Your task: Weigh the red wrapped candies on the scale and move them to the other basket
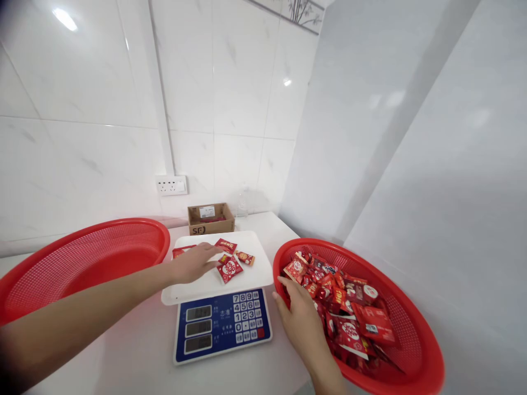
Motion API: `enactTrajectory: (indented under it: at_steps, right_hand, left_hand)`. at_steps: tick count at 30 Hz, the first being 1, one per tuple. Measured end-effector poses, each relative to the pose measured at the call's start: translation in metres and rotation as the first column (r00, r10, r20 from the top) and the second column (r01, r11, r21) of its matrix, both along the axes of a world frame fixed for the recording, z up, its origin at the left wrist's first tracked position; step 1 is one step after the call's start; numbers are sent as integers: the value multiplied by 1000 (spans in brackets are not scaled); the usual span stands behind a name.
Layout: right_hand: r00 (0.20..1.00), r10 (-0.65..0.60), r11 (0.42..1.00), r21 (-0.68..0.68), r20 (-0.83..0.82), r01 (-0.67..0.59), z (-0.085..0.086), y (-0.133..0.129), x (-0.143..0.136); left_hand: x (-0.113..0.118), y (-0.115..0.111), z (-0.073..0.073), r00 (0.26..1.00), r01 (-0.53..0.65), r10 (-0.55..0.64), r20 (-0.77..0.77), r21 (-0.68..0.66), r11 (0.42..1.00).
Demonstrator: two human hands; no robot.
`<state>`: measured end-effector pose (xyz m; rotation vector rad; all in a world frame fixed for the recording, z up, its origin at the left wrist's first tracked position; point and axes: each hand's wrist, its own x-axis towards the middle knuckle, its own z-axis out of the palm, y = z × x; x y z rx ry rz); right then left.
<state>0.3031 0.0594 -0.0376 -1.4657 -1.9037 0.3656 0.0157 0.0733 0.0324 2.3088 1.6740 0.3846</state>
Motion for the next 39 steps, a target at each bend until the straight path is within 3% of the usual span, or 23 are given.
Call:
enactTrajectory:
  at_steps: [4,9,17,22,29,34,39]
  right_hand:
    - [1000,15,1000,-11,2,-15,0,-1,1]
    - [1000,8,999,-31,-19,-8,5,-4,2]
    - [999,12,1000,-27,-42,-13,5,-5,2]
    - [999,3,999,-47,-42,-5,6,-6,3]
    - [999,-2,997,-72,-39,-1,7,-7,2]
    - [999,-18,996,-92,-40,15,7,-8,2]
    - [999,6,997,-73,-46,-9,6,-7,3]
  left_hand:
    - [30,13,-4,997,21,-24,-73,-42,999]
    - [41,27,-10,994,-21,11,-105,-98,995]
    - [29,31,-10,998,-57,55,-18,-174,983]
    - [15,28,-5,984,-145,158,79,-145,979]
    - [-1,27,-9,965,-175,186,185,-74,982]
    - [-11,25,-7,969,-187,190,160,-38,982]
    - [4,10,-11,993,-100,100,63,-12,995]
